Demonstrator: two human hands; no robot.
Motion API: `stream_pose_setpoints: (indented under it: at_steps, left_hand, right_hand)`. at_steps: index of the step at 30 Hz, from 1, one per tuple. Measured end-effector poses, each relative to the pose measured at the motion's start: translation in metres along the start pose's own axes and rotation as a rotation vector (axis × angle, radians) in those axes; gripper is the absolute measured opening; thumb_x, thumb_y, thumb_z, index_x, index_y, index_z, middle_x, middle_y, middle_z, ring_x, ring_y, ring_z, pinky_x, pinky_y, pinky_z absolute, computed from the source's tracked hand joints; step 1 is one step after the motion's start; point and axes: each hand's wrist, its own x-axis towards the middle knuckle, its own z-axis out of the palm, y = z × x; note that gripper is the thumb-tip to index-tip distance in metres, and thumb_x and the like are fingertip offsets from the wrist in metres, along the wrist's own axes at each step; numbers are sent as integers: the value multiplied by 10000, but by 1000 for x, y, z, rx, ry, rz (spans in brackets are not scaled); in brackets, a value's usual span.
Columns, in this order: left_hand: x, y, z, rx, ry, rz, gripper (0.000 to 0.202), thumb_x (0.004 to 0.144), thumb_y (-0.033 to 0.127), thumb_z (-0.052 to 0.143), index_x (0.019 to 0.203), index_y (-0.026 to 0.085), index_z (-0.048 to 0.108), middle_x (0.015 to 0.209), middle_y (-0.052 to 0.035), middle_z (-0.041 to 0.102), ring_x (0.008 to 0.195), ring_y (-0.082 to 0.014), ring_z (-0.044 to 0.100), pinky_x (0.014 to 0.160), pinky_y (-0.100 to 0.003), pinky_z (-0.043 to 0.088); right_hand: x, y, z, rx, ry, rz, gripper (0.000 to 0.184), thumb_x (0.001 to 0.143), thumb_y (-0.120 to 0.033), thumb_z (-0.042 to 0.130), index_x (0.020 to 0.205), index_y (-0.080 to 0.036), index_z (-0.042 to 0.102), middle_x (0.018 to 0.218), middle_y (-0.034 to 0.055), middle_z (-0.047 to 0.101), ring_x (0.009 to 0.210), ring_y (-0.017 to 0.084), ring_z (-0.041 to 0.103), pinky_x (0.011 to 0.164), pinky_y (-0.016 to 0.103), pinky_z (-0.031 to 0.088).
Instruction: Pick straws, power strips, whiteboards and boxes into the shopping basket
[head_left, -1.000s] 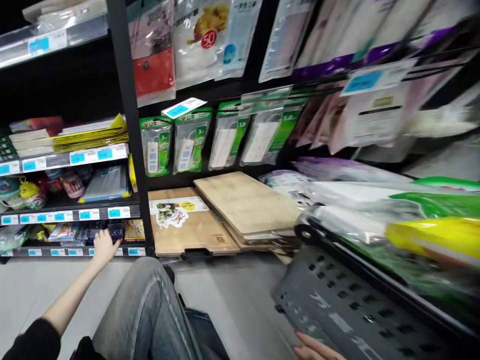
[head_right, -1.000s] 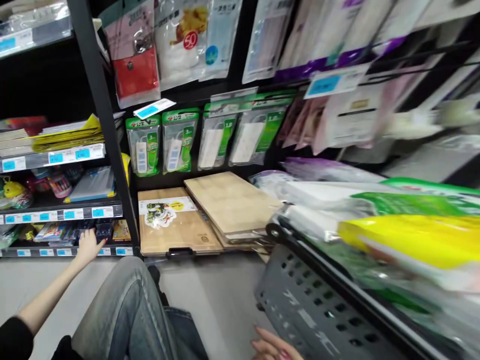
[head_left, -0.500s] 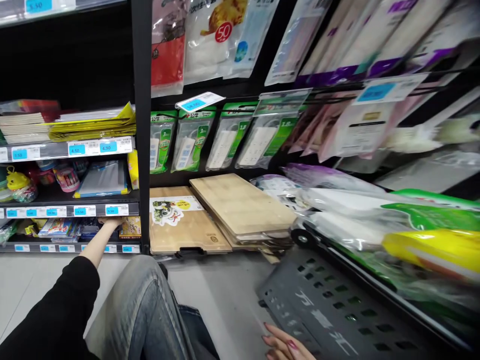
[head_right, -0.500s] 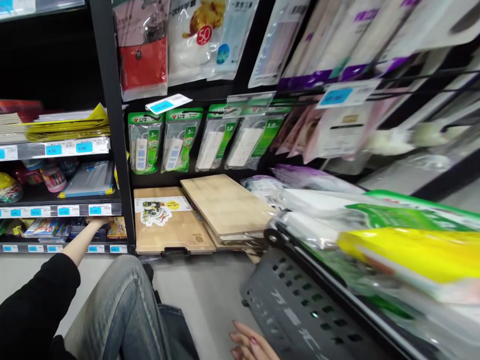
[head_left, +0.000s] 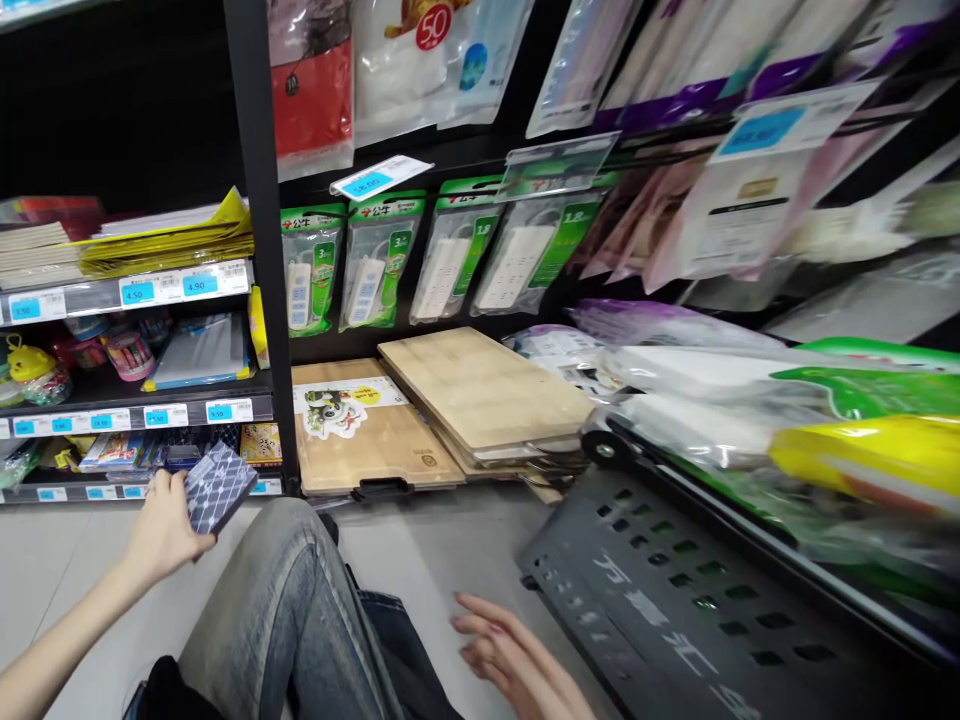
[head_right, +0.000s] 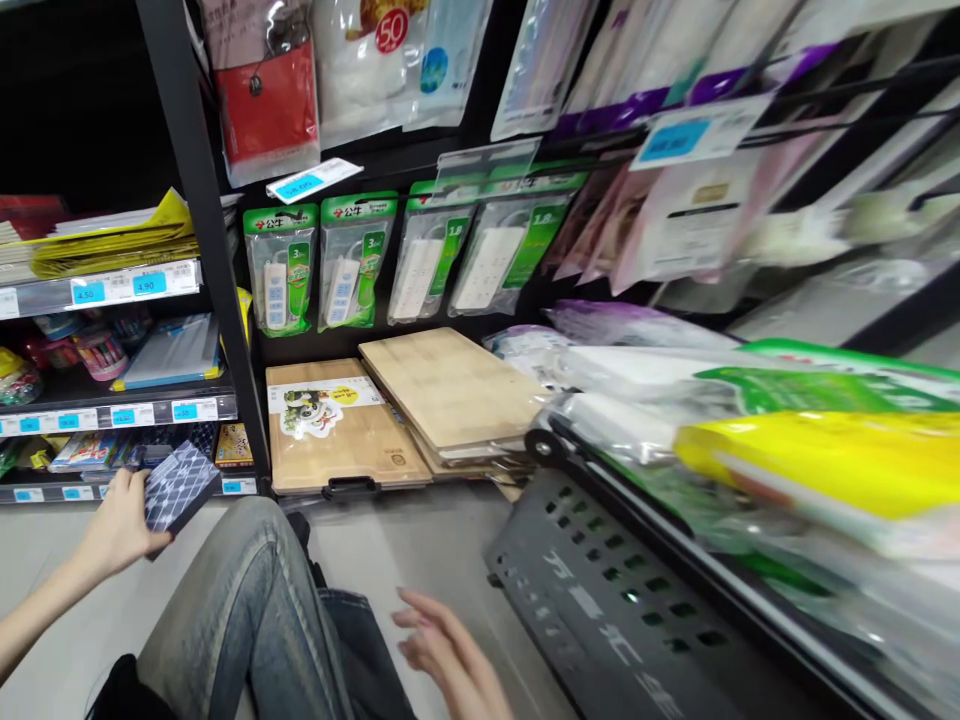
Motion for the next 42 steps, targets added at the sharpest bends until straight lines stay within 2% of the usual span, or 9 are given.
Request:
stream_pose_setpoints:
  at_steps: [4,8,13,16,19,26,29,35,42]
  left_hand:
    - [-54,39,-13,-262,-15,3,782,585,408,625,1247,115,329,1082,-117,408,946,-300,535,804,-405,464]
    - [-76,116,-13,-516,-115,30,760,583,408,631,1230,141,335,1080,-132,408,895,-310,574,758,-426,487]
    - [-74,160,-8,-924,-430,333,882,561,396,723,1313,184,313,1273,-147,327,1116,-324,475,927,-420,415]
    - [-53,156,15,-1449,-740,593,757,732,498,592,1377,270,268,1434,-104,222,1263,-301,338,998,-420,352]
    - [-34,151,47,-1833,-901,698,874,684,513,658,1415,329,214,1498,-85,162,1326,-345,220,999,-477,325]
    - [-29,145,77,-1719,-1070,867,1045,484,448,827,1386,238,343,1412,-152,352,1307,-391,267,1076,-506,144]
    - [-31,146,72,-1763,-990,871,1015,487,411,821,1372,246,353,1338,-137,439,1250,-375,367,1040,-475,250]
    - [-39,149,66,-1802,-400,842,885,534,218,781,1319,299,380,1300,-61,415,1218,-245,420,1021,-297,303]
    - [-45,148,69,-1756,-372,864,926,519,236,802,1311,331,333,1326,-45,306,1271,-224,339,1059,-276,241]
  right_hand:
    - [-21,8,66,42,-417,-92,634,654,-548,681,1162,-200,530,1103,136,587,905,223,607,805,364,479]
    - [-45,7,111,287,-320,-164,763,619,-524,722,1252,-249,396,1267,128,506,1052,250,564,901,382,438]
    - [-48,-17,67,301,18,-95,607,633,-422,726,1154,-215,494,1075,69,645,956,249,599,831,337,455]
    - [-53,-30,25,350,-22,-20,561,625,-427,724,1111,-190,572,1026,64,670,866,220,623,775,307,468]
    - [-57,-37,5,359,-86,69,410,617,-398,734,964,-190,668,854,30,701,757,176,635,743,262,465]
    - [-45,-30,8,165,-436,264,316,587,-403,749,787,-158,732,691,26,691,618,124,613,668,203,457]
    - [-42,-23,5,225,-406,234,394,692,-488,665,890,-152,722,801,55,703,718,149,632,732,236,458]
    - [-40,-21,-4,428,-264,-158,591,703,-565,616,1155,-186,591,1070,81,639,951,210,587,833,303,436]
    - [-46,-28,3,153,-160,-236,495,703,-414,660,1147,-220,560,1193,72,573,1010,219,555,818,280,425]
